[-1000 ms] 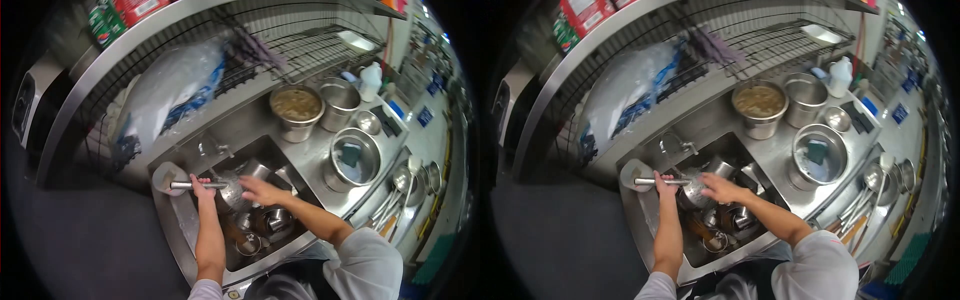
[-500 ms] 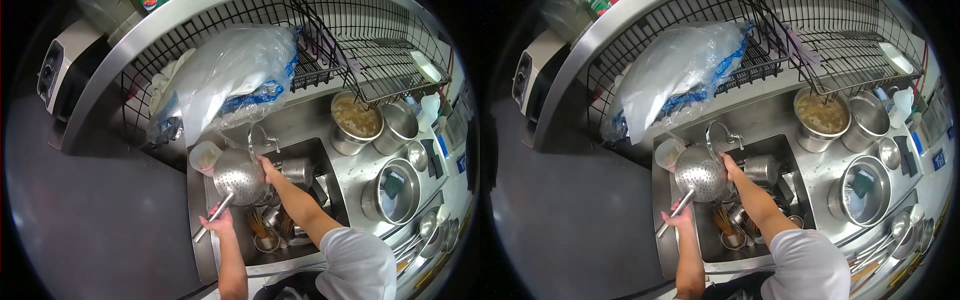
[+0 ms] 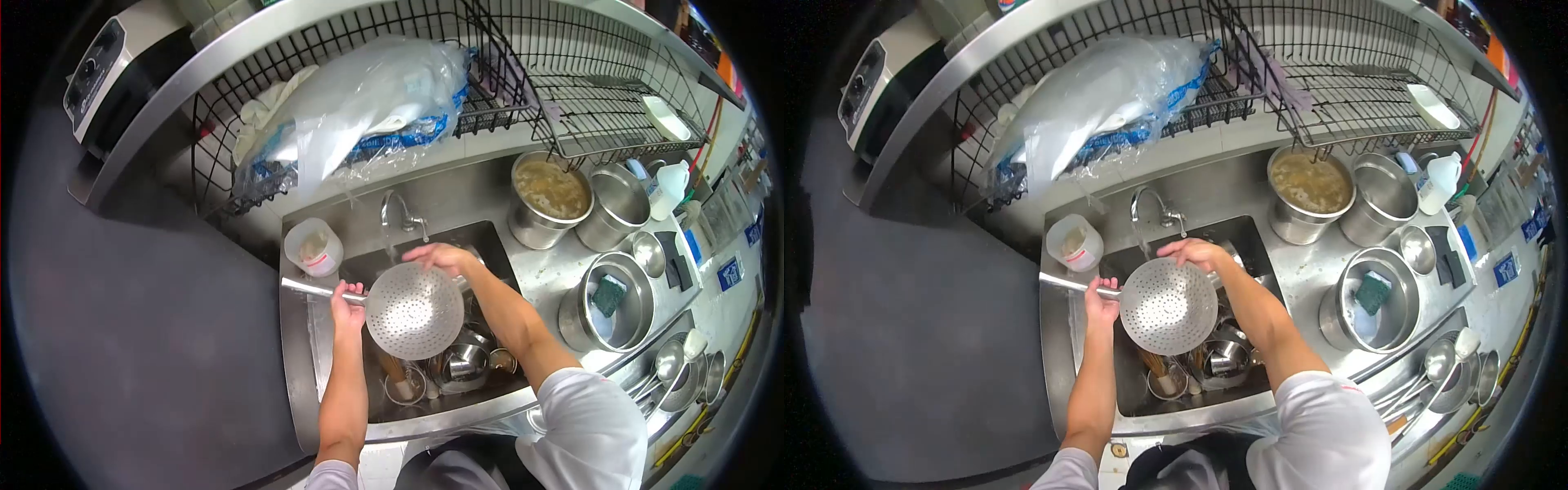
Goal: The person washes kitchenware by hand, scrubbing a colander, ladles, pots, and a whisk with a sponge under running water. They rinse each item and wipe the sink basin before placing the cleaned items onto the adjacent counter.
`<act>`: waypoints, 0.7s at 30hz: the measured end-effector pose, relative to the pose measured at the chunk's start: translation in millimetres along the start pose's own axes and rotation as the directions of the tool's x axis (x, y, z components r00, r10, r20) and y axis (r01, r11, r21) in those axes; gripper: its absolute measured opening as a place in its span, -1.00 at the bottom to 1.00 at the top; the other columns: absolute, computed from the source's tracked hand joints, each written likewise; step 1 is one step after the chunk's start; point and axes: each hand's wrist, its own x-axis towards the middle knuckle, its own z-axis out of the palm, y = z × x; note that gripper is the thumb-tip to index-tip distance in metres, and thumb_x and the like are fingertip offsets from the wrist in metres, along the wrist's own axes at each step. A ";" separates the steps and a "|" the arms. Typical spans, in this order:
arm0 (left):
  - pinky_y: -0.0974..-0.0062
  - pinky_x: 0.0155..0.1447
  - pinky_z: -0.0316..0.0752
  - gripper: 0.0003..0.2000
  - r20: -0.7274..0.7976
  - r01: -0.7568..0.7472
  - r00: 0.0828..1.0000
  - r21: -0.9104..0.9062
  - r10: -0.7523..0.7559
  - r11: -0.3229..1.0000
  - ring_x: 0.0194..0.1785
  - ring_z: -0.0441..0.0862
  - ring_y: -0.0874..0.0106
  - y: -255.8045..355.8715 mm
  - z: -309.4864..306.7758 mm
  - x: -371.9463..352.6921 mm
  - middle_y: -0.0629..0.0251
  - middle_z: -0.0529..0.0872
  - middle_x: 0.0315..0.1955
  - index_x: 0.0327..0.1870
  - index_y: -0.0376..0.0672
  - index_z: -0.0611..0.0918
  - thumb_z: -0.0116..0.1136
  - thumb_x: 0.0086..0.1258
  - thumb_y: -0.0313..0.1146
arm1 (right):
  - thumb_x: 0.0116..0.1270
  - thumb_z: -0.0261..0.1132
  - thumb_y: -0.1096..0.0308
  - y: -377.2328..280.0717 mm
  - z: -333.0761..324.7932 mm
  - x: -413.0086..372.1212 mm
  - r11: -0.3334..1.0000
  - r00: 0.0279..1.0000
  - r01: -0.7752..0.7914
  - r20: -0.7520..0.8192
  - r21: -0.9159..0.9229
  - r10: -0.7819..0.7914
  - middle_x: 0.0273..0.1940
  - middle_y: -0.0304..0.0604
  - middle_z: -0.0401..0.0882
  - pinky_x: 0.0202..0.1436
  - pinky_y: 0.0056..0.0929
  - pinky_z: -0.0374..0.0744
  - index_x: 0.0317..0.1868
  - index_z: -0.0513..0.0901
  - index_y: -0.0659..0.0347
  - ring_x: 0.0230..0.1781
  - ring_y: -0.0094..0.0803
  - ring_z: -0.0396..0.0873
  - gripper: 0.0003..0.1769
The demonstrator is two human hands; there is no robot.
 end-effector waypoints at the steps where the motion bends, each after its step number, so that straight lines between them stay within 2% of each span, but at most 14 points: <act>1: 0.35 -0.07 0.56 -0.82 0.101 -0.036 0.994 0.048 0.031 0.998 -0.35 0.52 0.41 -3.1 -0.4 17.7 0.37 0.48 -0.49 -0.33 -0.12 0.48 0.22 0.47 -0.35 | 0.08 0.18 0.52 -0.1 -2.7 7.5 0.981 0.999 -0.039 -0.002 -0.190 0.039 0.12 0.01 0.65 0.21 -0.16 0.59 0.23 0.64 0.26 0.05 -0.17 0.64 -0.39; 2: 0.38 -0.15 0.53 -0.82 0.201 -0.079 0.978 0.090 0.059 0.993 -0.38 0.52 0.43 -4.8 1.2 29.0 0.40 0.49 -0.51 -0.34 -0.10 0.49 0.23 0.47 -0.34 | 0.11 0.24 0.39 -3.7 10.9 21.5 0.689 0.974 -0.096 -0.212 -0.718 -0.085 0.04 0.04 0.70 0.16 -0.20 0.60 0.13 0.70 0.30 -0.02 -0.18 0.67 -0.48; 3: 0.38 -0.23 0.46 -0.78 0.167 -0.179 0.973 0.108 0.160 0.978 -0.42 0.51 0.46 -6.7 20.0 27.8 0.40 0.50 -0.55 -0.39 -0.10 0.49 0.26 0.46 -0.30 | 0.12 0.26 0.29 -31.5 31.6 31.9 0.363 0.992 -0.123 -0.115 -0.924 0.045 -0.03 0.11 0.72 0.13 -0.18 0.60 0.08 0.70 0.30 -0.02 -0.12 0.69 -0.50; 4: 0.39 -0.23 0.46 -0.76 0.131 -0.292 0.953 0.146 0.274 0.945 -0.42 0.51 0.48 -3.7 34.9 26.6 0.40 0.51 -0.55 -0.40 -0.11 0.50 0.27 0.46 -0.28 | 0.12 0.26 0.22 -0.5 19.4 78.8 0.244 0.977 -0.135 -0.169 -0.960 -0.127 -0.07 0.14 0.72 0.12 -0.14 0.60 0.01 0.72 0.28 0.02 -0.04 0.69 -0.53; 5: 0.41 -0.22 0.45 -0.75 0.098 -0.397 0.918 0.189 0.385 0.898 -0.42 0.51 0.49 -1.6 46.3 25.3 0.40 0.52 -0.55 -0.41 -0.11 0.50 0.29 0.45 -0.27 | 0.13 0.23 0.25 -31.2 55.7 65.2 0.353 0.927 -0.279 -0.346 -0.893 -0.143 -0.02 0.11 0.72 0.15 -0.10 0.58 0.00 0.73 0.19 0.08 -0.02 0.67 -0.57; 7: 0.47 -0.20 0.43 -0.74 0.062 -0.563 0.822 0.239 0.566 0.791 -0.41 0.49 0.53 6.4 57.9 20.1 0.40 0.52 -0.56 -0.40 -0.16 0.53 0.31 0.44 -0.24 | 0.12 0.23 0.24 -51.7 81.5 69.3 0.328 0.850 -0.192 -0.323 -0.925 -0.416 0.02 0.07 0.71 0.19 -0.11 0.57 0.03 0.73 0.11 0.13 -0.01 0.64 -0.56; 9: 0.45 -0.16 0.44 -0.74 0.099 -0.628 0.776 0.212 0.623 0.749 -0.40 0.48 0.51 19.9 63.3 11.1 0.40 0.52 -0.54 -0.35 -0.15 0.54 0.31 0.44 -0.20 | 0.13 0.22 0.30 -71.2 99.1 70.9 0.275 0.813 -0.222 -0.333 -0.935 -0.477 0.09 0.03 0.69 0.31 -0.11 0.50 0.05 0.73 0.02 0.25 -0.01 0.55 -0.56; 11: 0.43 -0.13 0.43 -0.74 0.088 -0.656 0.754 0.159 0.651 0.738 -0.40 0.47 0.49 28.0 61.0 11.0 0.40 0.50 -0.53 -0.34 -0.13 0.54 0.29 0.46 -0.19 | 0.10 0.21 0.36 -69.5 103.0 74.7 0.663 0.735 -0.004 -0.452 -0.749 -0.506 0.15 0.04 0.64 0.37 -0.10 0.44 0.05 0.74 0.03 0.30 0.02 0.49 -0.55; 12: 0.45 -0.12 0.43 -0.75 0.092 -0.611 0.792 0.130 0.604 0.781 -0.40 0.47 0.50 29.9 60.7 12.2 0.41 0.49 -0.53 -0.35 -0.12 0.54 0.30 0.45 -0.19 | 0.09 0.21 0.39 -64.5 103.7 70.9 0.792 0.693 0.123 -0.519 -0.598 -0.500 0.18 0.04 0.62 0.40 -0.09 0.41 0.05 0.74 0.03 0.33 0.03 0.45 -0.54; 15: 0.46 -0.13 0.46 -0.72 0.147 -0.366 0.923 0.050 0.355 0.929 -0.41 0.48 0.48 26.8 43.5 45.6 0.43 0.49 -0.54 -0.41 -0.03 0.48 0.32 0.43 -0.17 | 0.05 0.21 0.45 -14.7 92.9 44.7 0.447 0.416 0.222 -0.330 -0.867 -0.847 0.25 0.12 0.53 0.42 -0.05 0.37 0.08 0.72 0.07 0.33 0.08 0.42 -0.49; 16: 0.40 -0.17 0.48 -0.68 0.148 -0.213 0.969 0.085 0.199 0.973 -0.42 0.51 0.46 23.2 37.1 59.5 0.42 0.52 -0.55 -0.46 0.01 0.45 0.32 0.42 -0.12 | 0.01 0.23 0.45 -8.8 118.0 0.8 0.425 0.418 0.039 -0.372 -0.904 -0.829 0.28 0.18 0.49 0.40 -0.02 0.39 0.12 0.69 0.12 0.31 0.11 0.43 -0.44; 17: 0.35 -0.21 0.49 -0.67 0.227 -0.118 0.970 0.143 0.083 0.983 -0.42 0.54 0.44 20.7 34.3 55.6 0.38 0.53 -0.58 -0.49 0.01 0.47 0.32 0.40 -0.11 | 0.01 0.24 0.46 7.6 116.7 -20.9 0.420 0.424 0.009 -0.377 -0.907 -0.823 0.22 0.16 0.54 0.40 -0.03 0.40 0.12 0.67 0.14 0.30 0.10 0.44 -0.44; 20: 0.37 -0.30 0.45 -0.70 0.460 -0.121 0.887 0.274 -0.019 0.954 -0.51 0.45 0.45 -9.1 41.7 22.9 0.38 0.50 -0.62 -0.52 -0.03 0.45 0.28 0.40 -0.24 | 0.05 0.30 0.45 29.4 141.1 -114.9 0.584 0.491 0.048 -0.490 -0.810 -0.720 0.13 0.12 0.56 0.34 -0.06 0.44 0.13 0.62 0.27 0.24 0.09 0.45 -0.46; 21: 0.43 -0.33 0.42 -0.71 0.550 -0.146 0.833 0.319 -0.058 0.936 -0.52 0.42 0.48 -23.9 41.5 0.7 0.40 0.49 -0.61 -0.51 -0.03 0.44 0.27 0.40 -0.27 | 0.07 0.31 0.44 28.4 155.6 -142.6 0.593 0.439 0.030 -0.522 -0.805 -0.731 0.10 0.13 0.57 0.34 -0.09 0.44 0.16 0.61 0.27 0.24 0.07 0.45 -0.45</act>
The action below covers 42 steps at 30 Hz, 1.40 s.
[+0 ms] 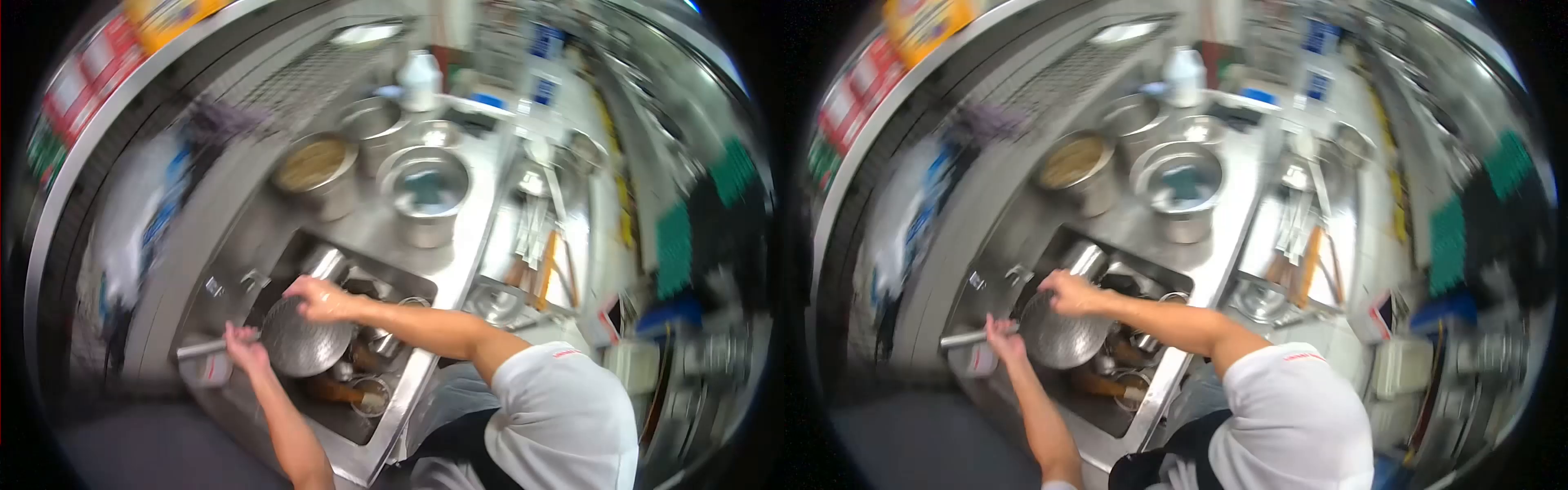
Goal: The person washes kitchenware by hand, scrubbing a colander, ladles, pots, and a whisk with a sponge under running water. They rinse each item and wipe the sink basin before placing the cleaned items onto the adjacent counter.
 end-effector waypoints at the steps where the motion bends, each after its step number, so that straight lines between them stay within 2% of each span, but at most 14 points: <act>1: 0.48 -0.35 0.40 -0.72 0.100 -0.019 0.995 0.044 0.015 0.999 -0.52 0.39 0.51 -6.6 20.2 -13.0 0.41 0.48 -0.61 -0.51 -0.04 0.44 0.25 0.41 -0.29 | 0.10 0.32 0.43 -20.3 -20.3 -19.3 1.000 0.999 -0.004 -0.043 -0.006 0.004 0.07 0.14 0.57 0.35 -0.11 0.43 0.18 0.60 0.27 0.23 0.06 0.45 -0.45; 4: 0.51 -0.27 0.50 -0.80 0.266 -0.243 0.954 0.416 0.138 0.876 -0.39 0.53 0.58 -54.7 114.9 -98.7 0.44 0.60 -0.48 -0.42 -0.21 0.59 0.31 0.38 -0.33 | 0.21 0.33 0.16 -69.4 -71.1 -63.6 0.944 0.948 0.268 -0.228 0.190 -0.223 0.11 0.00 0.59 0.37 -0.19 0.40 0.24 0.58 0.22 0.17 -0.06 0.53 -0.41; 5: 0.46 -0.17 0.57 -0.81 0.613 -0.429 0.786 0.451 0.077 0.783 -0.28 0.62 0.55 -71.6 115.4 -107.2 0.36 0.70 -0.38 -0.32 -0.34 0.66 0.38 0.32 -0.37 | 0.26 0.29 0.09 -72.1 -88.5 -82.4 0.838 0.967 0.223 -0.220 0.498 -0.127 0.17 -0.01 0.55 0.38 -0.18 0.39 0.29 0.55 0.18 0.21 -0.09 0.51 -0.39; 8: 0.44 -0.24 0.53 -0.83 0.884 -0.680 0.464 0.394 -0.053 0.618 -0.34 0.61 0.57 -74.2 213.4 -211.8 0.31 0.76 -0.40 -0.19 -0.32 0.71 0.35 0.25 -0.45 | 0.42 0.11 -0.14 -79.0 -157.5 -164.4 0.299 0.985 -0.062 0.011 0.952 0.169 0.36 -0.06 0.43 0.43 -0.16 0.33 0.44 0.42 0.06 0.32 -0.18 0.45 -0.30; 11: 0.10 -0.20 0.60 -0.75 0.933 -0.864 0.055 0.223 -0.356 0.451 -0.30 0.72 0.01 -96.9 262.7 -291.9 0.10 0.75 -0.47 -0.30 -0.09 0.74 0.41 -0.01 -0.23 | 0.46 0.17 -0.14 -114.1 -241.9 -303.2 0.211 0.867 -0.378 0.266 0.901 0.421 0.35 -0.11 0.47 0.42 -0.07 0.37 0.53 0.30 0.03 0.36 -0.18 0.43 -0.25; 13: 0.09 -0.17 0.63 -0.82 0.807 -0.917 -0.236 0.000 -0.542 0.399 -0.30 0.74 0.05 -109.3 295.3 -360.8 0.03 0.73 -0.48 -0.34 -0.10 0.73 0.33 0.02 -0.29 | 0.39 0.36 0.11 -90.0 -260.2 -396.5 0.676 0.869 -0.446 0.102 0.587 0.485 0.23 -0.08 0.55 0.09 -0.17 0.65 0.60 0.14 0.01 0.15 -0.19 0.62 -0.14; 15: 0.10 -0.16 0.64 -0.86 0.639 -0.871 -0.470 -0.223 -0.609 0.438 -0.30 0.76 0.07 -142.2 315.8 -424.0 0.04 0.76 -0.46 -0.39 -0.14 0.72 0.29 0.03 -0.36 | 0.27 0.43 0.40 -167.0 -281.9 -444.7 0.289 0.532 -0.753 0.290 0.591 0.795 0.04 -0.03 0.60 -0.38 -0.36 0.70 0.55 0.15 0.06 -0.25 -0.28 0.73 -0.10; 19: 0.18 0.03 0.58 -0.77 0.567 -0.738 -0.670 -0.436 -0.480 0.515 -0.26 0.74 0.07 -215.7 358.0 -526.5 0.06 0.74 -0.42 -0.24 -0.11 0.72 0.32 0.03 -0.37 | 0.25 0.29 0.48 -155.9 -280.3 -547.6 0.426 0.403 -0.801 -0.147 0.420 0.903 -0.34 -0.05 0.62 -0.61 -0.38 0.56 0.24 0.33 0.18 -0.65 -0.36 0.58 -0.45; 22: 0.17 0.15 0.49 -0.74 0.854 -0.443 -0.485 -0.425 0.187 0.790 -0.04 0.65 0.08 -255.1 404.5 -553.4 0.04 0.69 -0.15 -0.20 -0.17 0.68 0.34 0.03 -0.44 | 0.26 0.26 0.43 -93.3 -285.3 -606.1 0.514 0.308 -0.809 -0.537 0.287 0.785 -0.47 -0.07 0.55 -0.63 -0.31 0.53 0.15 0.35 0.19 -0.70 -0.35 0.54 -0.54; 24: 0.14 0.20 0.43 -0.60 0.966 -0.620 -0.202 -0.252 0.159 0.743 0.12 0.54 0.05 -307.9 411.1 -528.2 0.05 0.60 0.01 -0.02 -0.22 0.61 0.36 0.05 -0.44 | 0.26 0.24 0.40 -39.2 -305.7 -629.4 0.500 0.231 -0.840 -0.695 0.211 0.681 -0.47 0.05 0.54 -0.53 -0.14 0.57 0.15 0.35 0.21 -0.63 -0.10 0.59 -0.54; 26: 0.00 0.35 0.26 -0.40 0.949 -0.787 0.311 0.283 -0.044 0.548 0.28 0.38 -0.04 -379.0 401.9 -488.8 -0.09 0.48 0.20 0.23 -0.21 0.48 0.36 0.10 -0.31 | 0.26 0.22 0.42 -2.4 -333.9 -616.9 0.619 0.254 -0.778 -0.848 0.107 0.465 -0.42 0.17 0.58 -0.40 0.00 0.57 0.15 0.34 0.21 -0.50 0.11 0.62 -0.55; 28: -0.29 0.40 0.10 -0.10 0.722 -0.726 0.607 0.674 -0.333 0.136 0.48 0.08 -0.09 -405.8 382.5 -459.7 -0.10 0.17 0.43 0.49 -0.12 0.20 0.41 0.12 -0.11 | 0.27 0.21 0.43 35.5 -354.5 -590.3 0.631 0.219 -0.771 -0.892 0.090 0.395 -0.35 0.31 0.59 -0.25 0.14 0.55 0.18 0.31 0.23 -0.32 0.30 0.61 -0.53; 37: -0.45 0.44 0.00 0.12 0.377 -0.577 0.664 0.807 -0.646 -0.121 0.58 -0.06 -0.13 -379.3 299.7 -451.0 -0.12 0.06 0.52 0.62 0.11 0.00 0.46 0.01 -0.02 | 0.32 0.24 0.38 139.6 -436.1 -471.3 0.430 0.074 -0.874 -0.811 0.228 0.580 -0.07 0.37 0.61 0.00 0.21 0.56 0.22 0.16 0.30 -0.09 0.30 0.65 -0.43; 42: 0.07 0.52 0.16 0.05 0.593 -0.687 0.509 0.717 -0.624 0.121 0.47 0.18 -0.09 -412.3 258.3 -429.2 -0.12 0.24 0.42 0.59 -0.06 0.05 0.41 0.00 -0.36 | 0.29 0.16 0.54 188.1 -411.8 -445.1 0.509 -0.050 -0.458 -0.593 0.729 0.804 -0.43 0.14 0.60 -0.73 -0.03 0.54 0.08 0.39 0.45 -0.67 -0.11 0.60 -0.65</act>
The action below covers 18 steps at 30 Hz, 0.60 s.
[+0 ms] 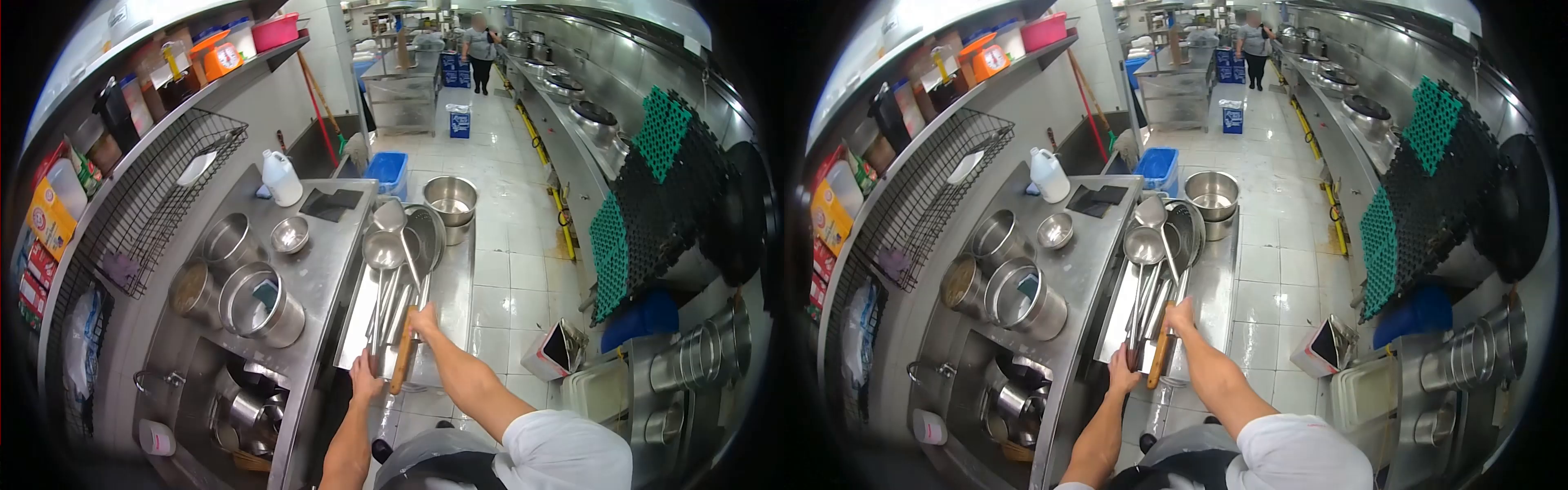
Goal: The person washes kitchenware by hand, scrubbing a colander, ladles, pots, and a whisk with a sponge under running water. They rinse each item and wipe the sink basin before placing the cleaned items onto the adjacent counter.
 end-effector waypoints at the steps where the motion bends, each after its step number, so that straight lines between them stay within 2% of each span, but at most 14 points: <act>1: 0.12 0.51 0.19 0.03 0.012 -0.086 0.996 -0.009 0.086 0.996 0.44 0.24 -0.08 -11.1 3.4 0.0 -0.12 0.28 0.39 0.58 -0.09 0.07 0.38 0.00 -0.41 | 0.28 0.17 0.55 4.3 4.7 4.4 0.990 0.986 -0.105 0.141 0.095 0.091 -0.47 0.12 0.58 -0.72 -0.03 0.54 0.03 0.43 0.47 -0.66 -0.12 0.60 -0.69; 3: 0.12 0.49 0.22 -0.04 -0.032 -0.181 0.983 -0.088 0.179 0.979 0.38 0.34 -0.06 -10.9 8.1 1.6 -0.11 0.41 0.29 0.55 -0.15 0.13 0.26 -0.01 -0.54 | 0.27 0.18 0.56 8.8 2.8 27.4 0.914 0.875 -0.344 0.428 0.217 0.227 -0.55 0.09 0.55 -0.71 -0.04 0.55 -0.07 0.52 0.52 -0.66 -0.13 0.61 -0.76; 4: 0.11 0.50 0.20 -0.06 -0.019 -0.178 0.984 -0.128 0.177 0.976 0.40 0.33 -0.06 -5.1 7.6 5.6 -0.12 0.43 0.28 0.55 -0.17 0.15 0.23 -0.02 -0.57 | 0.28 0.22 0.52 11.2 -0.5 29.9 0.920 0.891 -0.305 0.415 0.246 0.184 -0.58 0.05 0.55 -0.68 -0.12 0.55 -0.33 0.58 0.50 -0.68 -0.21 0.57 -0.86; 5: 0.11 0.52 0.18 -0.07 -0.025 -0.147 0.989 -0.175 0.145 0.974 0.42 0.33 -0.05 -0.6 2.5 4.6 -0.12 0.46 0.28 0.54 -0.18 0.17 0.21 -0.03 -0.61 | 0.31 0.24 0.47 1.4 -13.4 23.9 0.988 0.909 -0.132 0.408 0.082 0.088 -0.56 0.00 0.58 -0.63 -0.18 0.56 -0.39 0.59 0.44 -0.70 -0.22 0.55 -0.82; 6: 0.09 0.53 0.15 -0.08 -0.072 -0.248 0.968 -0.103 0.241 0.963 0.44 0.34 -0.05 14.2 -12.4 5.4 -0.12 0.47 0.31 0.55 -0.13 0.15 0.25 0.04 -0.57 | 0.36 0.24 0.35 67.8 3.9 102.5 0.995 0.919 0.071 0.392 -0.070 -0.038 -0.55 -0.03 0.60 -0.57 -0.19 0.56 -0.35 0.64 0.45 -0.67 -0.21 0.58 -0.74; 7: 0.04 0.54 0.14 -0.08 0.008 -0.128 0.992 0.003 0.128 0.992 0.52 0.23 -0.05 7.6 -10.1 -1.7 -0.11 0.35 0.43 0.58 -0.08 0.12 0.33 0.12 -0.43 | 0.42 0.25 0.13 55.6 -7.7 105.8 0.724 0.817 0.515 0.518 -0.458 -0.254 -0.55 0.00 0.57 -0.55 -0.02 0.54 -0.36 0.64 0.44 -0.61 -0.13 0.57 -0.56; 8: 0.01 0.55 0.11 -0.07 0.045 -0.087 0.995 0.061 0.084 0.994 0.57 0.14 -0.03 15.6 -28.0 -10.2 -0.07 0.23 0.51 0.59 -0.04 0.10 0.37 0.20 -0.30 | 0.45 0.20 0.05 30.9 -7.9 95.0 0.672 0.875 0.417 0.470 -0.612 -0.115 -0.54 0.04 0.62 -0.30 0.06 0.58 -0.44 0.65 0.42 -0.51 -0.02 0.63 -0.47; 9: 0.02 0.56 0.09 -0.10 0.017 -0.131 0.991 0.088 0.130 0.987 0.57 0.11 -0.03 20.8 -48.4 -23.1 -0.05 0.20 0.52 0.59 -0.05 0.12 0.37 0.23 -0.27 | 0.47 0.17 0.01 23.3 -17.2 103.6 0.318 0.681 0.732 0.656 -0.602 -0.326 -0.31 0.24 0.68 -0.01 0.09 0.56 -0.23 0.65 0.47 -0.26 0.08 0.68 -0.46; 10: 0.06 0.51 0.19 -0.23 -0.187 -0.251 0.950 0.024 0.251 0.968 0.54 0.18 0.00 11.7 -61.2 -29.8 -0.03 0.27 0.47 0.52 -0.07 0.28 0.35 0.25 -0.28 | 0.44 0.17 0.03 -6.0 -20.4 71.0 0.308 0.786 0.604 0.486 -0.735 -0.381 0.08 0.32 0.57 0.16 0.07 0.51 0.05 0.62 0.38 0.04 0.12 0.61 -0.48; 11: 0.10 0.42 0.30 -0.42 -0.338 -0.297 0.903 -0.050 0.264 0.954 0.42 0.33 0.04 5.3 -88.5 -37.9 -0.01 0.44 0.33 0.35 -0.13 0.48 0.29 0.25 -0.35 | 0.42 0.20 0.08 -5.5 -11.9 75.3 0.299 0.798 0.476 0.264 -0.827 -0.542 0.23 0.30 0.43 0.26 0.05 0.45 0.19 0.56 0.35 0.17 0.13 0.50 -0.47; 13: 0.14 0.32 0.37 -0.54 -0.597 -0.363 0.757 -0.045 0.266 0.931 0.27 0.45 0.08 -43.6 -134.3 -58.5 0.04 0.56 0.15 0.21 -0.17 0.56 0.23 0.23 -0.40 | 0.36 0.26 0.17 -42.9 7.4 19.5 0.279 0.687 0.476 0.155 -0.834 -0.709 0.08 0.17 0.54 0.27 -0.02 0.45 0.15 0.60 0.32 0.12 0.06 0.51 -0.54; 16: 0.17 0.28 0.39 -0.52 -0.787 0.109 0.605 -0.070 -0.122 0.992 0.19 0.48 0.10 -163.8 -194.3 -82.9 0.06 0.58 0.06 0.18 -0.17 0.55 0.25 0.16 -0.41 | 0.33 0.27 0.32 -90.0 70.0 -43.9 0.276 0.400 0.902 0.401 -0.332 -0.824 -0.04 0.07 0.58 0.20 -0.12 0.49 0.06 0.64 0.32 0.01 -0.01 0.55 -0.66; 17: 0.14 0.28 0.37 -0.48 -0.806 0.281 0.521 -0.150 -0.282 0.948 0.21 0.45 0.09 -214.8 -198.4 -85.8 0.06 0.55 0.11 0.22 -0.16 0.53 0.28 0.15 -0.39 | 0.29 0.28 0.46 -114.3 103.4 -95.4 0.321 0.353 0.936 0.429 -0.148 -0.832 -0.14 0.00 0.59 0.09 -0.23 0.53 -0.01 0.66 0.31 -0.08 -0.14 0.58 -0.73; 18: 0.07 0.32 0.33 -0.39 -0.732 0.480 0.532 -0.153 -0.425 0.864 0.29 0.39 0.08 -241.0 -214.0 -92.5 0.06 0.48 0.20 0.30 -0.13 0.47 0.32 0.15 -0.32 | 0.28 0.27 0.51 -129.0 139.3 -122.1 0.289 0.237 0.956 0.479 0.038 -0.845 -0.17 -0.01 0.57 -0.05 -0.34 0.57 -0.02 0.67 0.30 -0.16 -0.24 0.60 -0.74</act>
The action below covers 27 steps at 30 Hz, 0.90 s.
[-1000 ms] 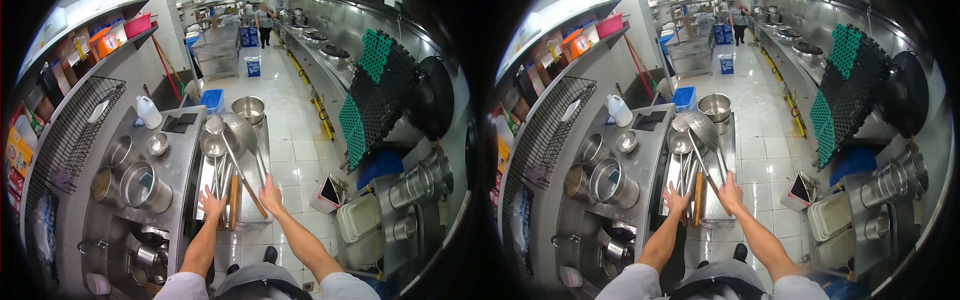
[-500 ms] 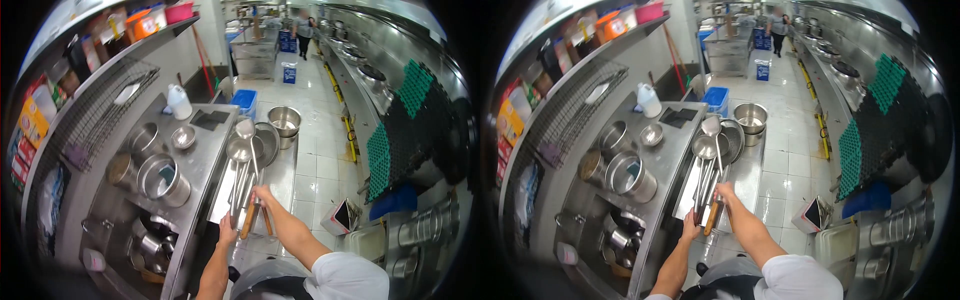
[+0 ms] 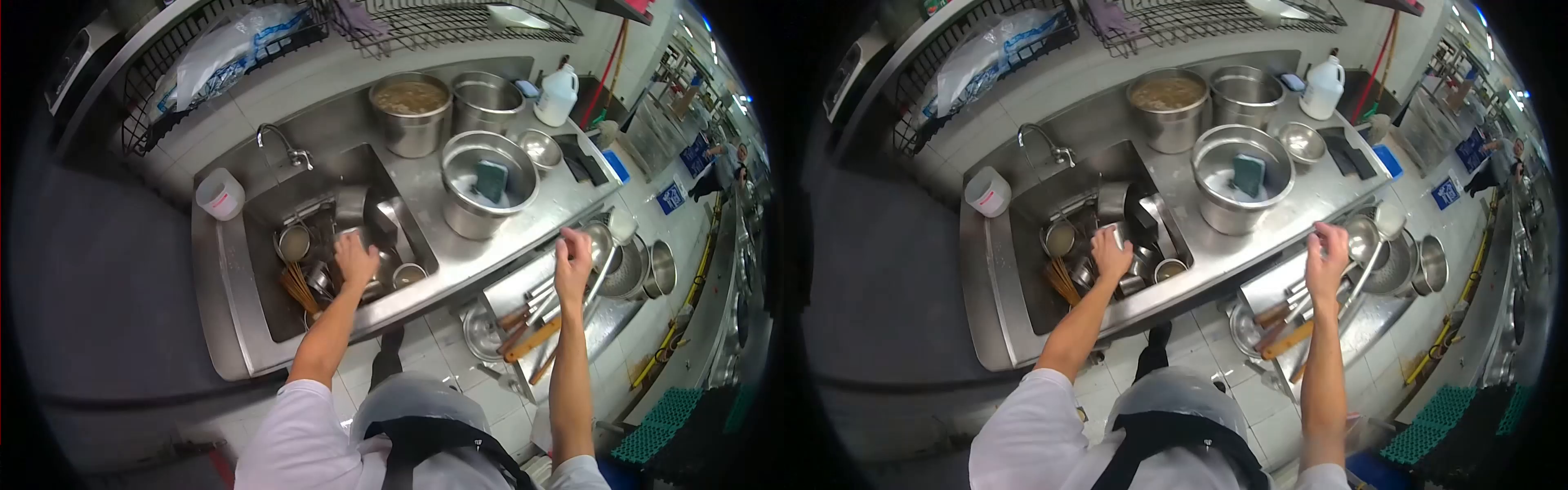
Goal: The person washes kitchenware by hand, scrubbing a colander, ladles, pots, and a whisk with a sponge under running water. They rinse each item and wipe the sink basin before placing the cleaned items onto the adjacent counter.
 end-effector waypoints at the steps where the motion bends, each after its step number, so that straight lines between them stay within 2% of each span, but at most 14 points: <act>1: 0.00 0.36 0.28 -0.30 0.075 0.125 0.987 0.169 -0.139 0.978 0.37 0.32 0.06 -20.8 -6.3 19.7 0.05 0.41 0.29 0.37 -0.10 0.40 0.37 0.15 -0.26 | 0.31 0.25 0.52 -21.6 28.3 25.3 0.994 0.990 0.104 0.096 0.026 -0.106 -0.19 -0.04 0.57 -0.13 -0.38 0.58 -0.04 0.67 0.32 -0.20 -0.29 0.60 -0.77; 2: -0.11 0.44 0.15 -0.08 0.245 -0.048 0.969 0.277 -0.023 0.960 0.49 0.14 0.04 -46.3 -4.7 34.4 0.05 0.26 0.41 0.51 -0.01 0.23 0.46 0.11 -0.05 | 0.31 0.23 0.55 -40.9 65.9 51.0 0.979 0.979 0.111 0.152 0.170 -0.138 -0.20 -0.05 0.58 -0.16 -0.38 0.58 -0.05 0.67 0.31 -0.23 -0.31 0.59 -0.78; 3: -0.10 0.49 0.08 0.03 0.435 -0.243 0.896 0.314 0.088 0.918 0.53 0.10 0.05 -65.8 -2.4 48.5 0.03 0.26 0.43 0.56 0.05 0.15 0.49 0.06 0.08 | 0.31 0.23 0.54 -49.2 95.1 79.3 0.990 0.933 0.098 0.336 0.100 -0.126 -0.21 -0.05 0.57 -0.14 -0.39 0.60 -0.03 0.67 0.30 -0.24 -0.28 0.59 -0.77; 5: -0.13 0.51 0.05 0.02 0.596 -0.383 0.793 0.325 0.128 0.865 0.52 0.10 0.03 -68.2 -8.9 64.8 0.06 0.24 0.44 0.55 0.09 0.19 0.47 0.05 0.16 | 0.33 0.32 0.34 -6.9 168.2 118.9 0.997 0.806 0.069 0.590 -0.018 -0.045 0.03 -0.01 0.62 0.23 -0.22 0.53 0.14 0.65 0.17 0.16 -0.05 0.55 -0.64; 6: -0.04 0.45 0.16 -0.21 0.552 -0.406 0.802 0.223 0.228 0.886 0.42 0.30 0.08 -65.5 -19.4 73.2 0.05 0.42 0.32 0.39 -0.07 0.44 0.39 0.15 0.11 | 0.30 0.34 0.29 21.4 195.8 123.2 0.972 0.719 0.146 0.695 -0.185 0.024 0.11 0.08 0.58 0.30 -0.12 0.47 0.16 0.64 0.18 0.22 0.06 0.50 -0.58; 9: 0.09 0.35 0.28 -0.45 0.582 -0.271 0.790 0.051 0.192 0.961 0.25 0.48 0.15 -71.1 13.0 130.8 0.07 0.61 0.11 0.11 -0.21 0.62 0.31 0.24 0.03 | 0.20 0.37 0.21 56.1 257.9 125.0 0.768 0.265 0.496 0.913 -0.405 0.310 0.31 0.29 0.41 0.41 0.03 0.37 0.20 0.62 0.24 0.32 0.26 0.40 -0.44; 10: 0.19 0.26 0.32 -0.63 0.343 -0.416 0.845 -0.061 0.410 0.907 0.12 0.57 0.19 -85.8 43.7 142.6 0.09 0.69 -0.06 -0.14 -0.26 0.70 0.25 0.28 -0.09 | 0.18 0.35 0.16 44.9 268.6 130.2 0.664 0.133 0.607 0.879 -0.438 0.458 0.43 0.15 0.28 0.44 0.08 0.33 0.25 0.60 0.13 0.42 0.30 0.25 -0.40; 11: 0.17 0.35 0.28 -0.66 0.398 -0.501 0.765 -0.123 0.505 0.856 0.20 0.51 0.20 -96.7 67.4 162.6 0.10 0.66 0.02 -0.17 -0.23 0.73 0.23 0.28 -0.11 | 0.17 0.34 0.12 31.1 279.0 135.4 0.563 -0.005 0.721 0.810 -0.404 0.587 0.54 0.01 0.15 0.48 0.13 0.28 0.31 0.58 0.02 0.51 0.34 0.10 -0.36; 14: 0.01 0.57 -0.01 -0.68 0.746 -0.804 0.514 0.246 0.424 0.542 0.50 0.24 0.23 -105.8 79.8 204.0 0.23 0.51 0.32 0.02 -0.07 0.76 0.12 0.39 -0.16 | 0.14 0.33 0.14 64.3 274.9 125.2 0.486 0.283 0.718 0.847 -0.498 0.450 0.45 -0.06 0.23 0.32 0.26 0.41 0.16 0.65 0.03 0.43 0.12 0.24 -0.47; 16: -0.15 0.63 -0.29 -0.66 0.846 -0.836 0.480 0.362 0.231 0.412 0.64 0.01 0.26 -116.9 98.4 219.7 0.37 0.38 0.48 0.18 0.12 0.72 0.01 0.49 -0.18 | 0.12 0.35 0.27 -2.8 258.4 135.7 0.359 0.331 0.806 0.861 -0.471 0.387 0.32 0.05 0.30 0.17 0.18 0.53 0.18 0.59 0.01 0.33 -0.05 0.34 -0.46; 17: -0.21 0.62 -0.30 -0.68 0.859 -0.893 0.430 0.359 0.276 0.272 0.58 0.16 0.26 -118.7 87.9 225.2 0.41 0.56 0.34 0.13 0.10 0.74 0.01 0.49 -0.16 | 0.12 0.34 0.29 2.1 252.4 134.2 0.380 0.386 0.755 0.831 -0.535 0.401 0.31 0.07 0.31 0.16 0.17 0.54 0.23 0.55 -0.01 0.33 -0.04 0.34 -0.42; 20: -0.26 0.60 -0.30 -0.70 0.929 -0.925 0.317 0.260 0.188 0.275 0.41 0.41 0.32 -132.9 67.2 247.6 0.47 0.74 0.09 0.06 0.10 0.76 0.05 0.47 -0.14 | 0.14 0.31 0.37 19.8 237.9 129.7 0.426 0.537 0.560 0.703 -0.710 0.466 0.26 0.08 0.34 0.14 0.11 0.57 0.39 0.34 -0.07 0.29 0.02 0.39 -0.25; 23: -0.27 0.60 -0.26 -0.72 0.930 -0.947 0.244 0.167 0.277 0.273 0.28 0.53 0.35 -143.4 58.6 254.2 0.50 0.79 -0.06 -0.04 0.08 0.79 0.10 0.43 -0.07 | 0.12 0.26 0.40 63.4 230.7 131.1 0.364 0.568 0.490 0.607 -0.792 0.556 0.08 0.09 0.52 0.14 -0.02 0.60 0.16 0.57 0.02 0.12 0.07 0.54 -0.48; 27: -0.26 0.57 -0.12 -0.70 0.880 -0.893 0.233 0.026 0.413 0.449 0.17 0.59 0.32 -135.8 10.1 254.1 0.42 0.80 -0.20 -0.19 0.05 0.80 0.16 0.38 0.02 | 0.03 0.30 0.42 70.2 217.6 142.6 0.588 0.511 0.384 0.694 -0.712 0.507 -0.12 0.12 0.60 0.10 -0.06 0.59 -0.10 0.63 0.14 0.05 0.09 0.57 -0.66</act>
